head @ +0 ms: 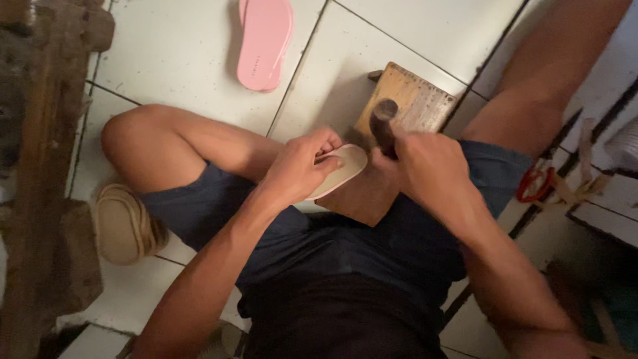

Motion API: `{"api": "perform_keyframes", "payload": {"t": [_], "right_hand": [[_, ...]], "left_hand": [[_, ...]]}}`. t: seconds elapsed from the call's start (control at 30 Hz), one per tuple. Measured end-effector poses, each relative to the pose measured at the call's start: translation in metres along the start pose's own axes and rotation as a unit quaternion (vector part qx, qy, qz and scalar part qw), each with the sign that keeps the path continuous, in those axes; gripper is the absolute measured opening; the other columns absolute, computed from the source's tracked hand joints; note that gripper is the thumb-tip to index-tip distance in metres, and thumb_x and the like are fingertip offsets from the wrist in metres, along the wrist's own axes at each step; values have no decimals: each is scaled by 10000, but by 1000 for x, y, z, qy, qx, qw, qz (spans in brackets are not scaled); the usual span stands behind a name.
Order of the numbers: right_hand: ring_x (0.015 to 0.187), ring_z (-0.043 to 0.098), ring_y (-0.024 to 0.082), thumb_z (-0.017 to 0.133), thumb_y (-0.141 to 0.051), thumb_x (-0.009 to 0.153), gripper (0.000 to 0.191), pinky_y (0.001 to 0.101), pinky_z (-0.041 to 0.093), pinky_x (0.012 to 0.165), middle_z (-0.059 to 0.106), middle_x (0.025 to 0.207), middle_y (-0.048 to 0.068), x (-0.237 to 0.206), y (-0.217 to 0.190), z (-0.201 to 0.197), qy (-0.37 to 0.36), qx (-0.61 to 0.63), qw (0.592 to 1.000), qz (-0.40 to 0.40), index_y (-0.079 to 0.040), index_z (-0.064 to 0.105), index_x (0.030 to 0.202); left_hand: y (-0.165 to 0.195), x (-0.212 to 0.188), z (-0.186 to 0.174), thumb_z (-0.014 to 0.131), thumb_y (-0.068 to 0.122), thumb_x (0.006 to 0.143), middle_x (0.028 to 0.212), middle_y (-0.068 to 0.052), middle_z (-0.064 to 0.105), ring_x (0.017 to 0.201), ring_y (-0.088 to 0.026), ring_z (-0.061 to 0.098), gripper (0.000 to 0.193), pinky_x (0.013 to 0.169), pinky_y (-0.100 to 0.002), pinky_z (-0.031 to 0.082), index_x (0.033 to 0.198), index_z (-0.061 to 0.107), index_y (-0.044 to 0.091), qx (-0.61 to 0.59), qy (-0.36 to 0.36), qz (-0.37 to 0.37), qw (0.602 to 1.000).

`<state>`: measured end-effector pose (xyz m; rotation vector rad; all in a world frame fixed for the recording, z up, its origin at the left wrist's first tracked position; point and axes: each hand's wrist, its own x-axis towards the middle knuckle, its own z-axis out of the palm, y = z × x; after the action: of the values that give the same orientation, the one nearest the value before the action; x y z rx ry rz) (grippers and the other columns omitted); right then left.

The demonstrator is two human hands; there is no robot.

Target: The person sits on the floor and uses a wooden mallet to hammer and press insoles into slipper soles on a wooden block, working one slipper at a time and setting finished slippers aside with a stack of completed soles nearby.

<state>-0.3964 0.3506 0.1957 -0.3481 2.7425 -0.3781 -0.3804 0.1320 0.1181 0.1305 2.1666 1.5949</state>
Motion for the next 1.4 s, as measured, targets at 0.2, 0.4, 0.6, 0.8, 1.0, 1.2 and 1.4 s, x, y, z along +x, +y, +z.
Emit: {"api": "perform_keyframes", "payload": {"t": [0.2,0.4,0.6,0.8,1.0,1.2,1.4], "right_hand": [[669,681,420,704,-397,911,358,524,548,618,694,714,191,-8,-7,14,4,21,1000,14,-49,674,829],[666,679,420,706,-411,908,357,525,541,602,693,712,193,-4,0,5,-2,-14,1000,-4,-60,692,844],[662,675,426,739,-384,874,353,516,533,574,694,744,186,-9,-23,9,31,30,999,-12,-38,689,919],[849,697,364,781,-265,877,259,436,554,723,718,974,170,-60,1,11,105,82,988,-80,-77,714,1041],[1062,698,240,689,-156,984,455,376,578,894,701,1219,145,-91,22,23,98,477,870,81,-55,607,1421],[1047,689,309,515,-98,977,313,413,568,948,668,1244,240,-115,22,17,-49,768,638,-13,26,623,1243],[700,594,119,586,3,990,618,256,494,591,664,1114,143,-123,-2,32,93,645,759,7,-66,332,1550]], "left_hand": [[2,2,8,776,150,868,854,-108,770,801,-176,760,175,740,-330,594,955,689,26,-13,30,-30,999],[2,-8,-10,758,127,860,850,-112,734,790,-174,714,226,724,-335,570,1021,649,13,-25,-30,-6,999],[-7,-9,10,777,137,886,816,-87,744,771,-149,724,167,699,-337,578,951,677,20,-54,32,-16,998],[-6,-26,6,777,135,896,873,-119,696,780,-189,672,378,688,-337,538,1220,627,12,-25,38,13,999],[8,-59,16,761,173,965,941,-81,600,841,-256,655,405,698,-367,538,1350,687,73,301,116,224,920],[0,-65,29,743,125,956,1115,-96,666,908,-252,677,366,748,-354,557,1306,665,55,344,156,279,883],[-8,-56,40,807,248,870,918,-154,714,803,-294,693,518,720,-369,555,1330,653,66,29,90,-9,996]]}}
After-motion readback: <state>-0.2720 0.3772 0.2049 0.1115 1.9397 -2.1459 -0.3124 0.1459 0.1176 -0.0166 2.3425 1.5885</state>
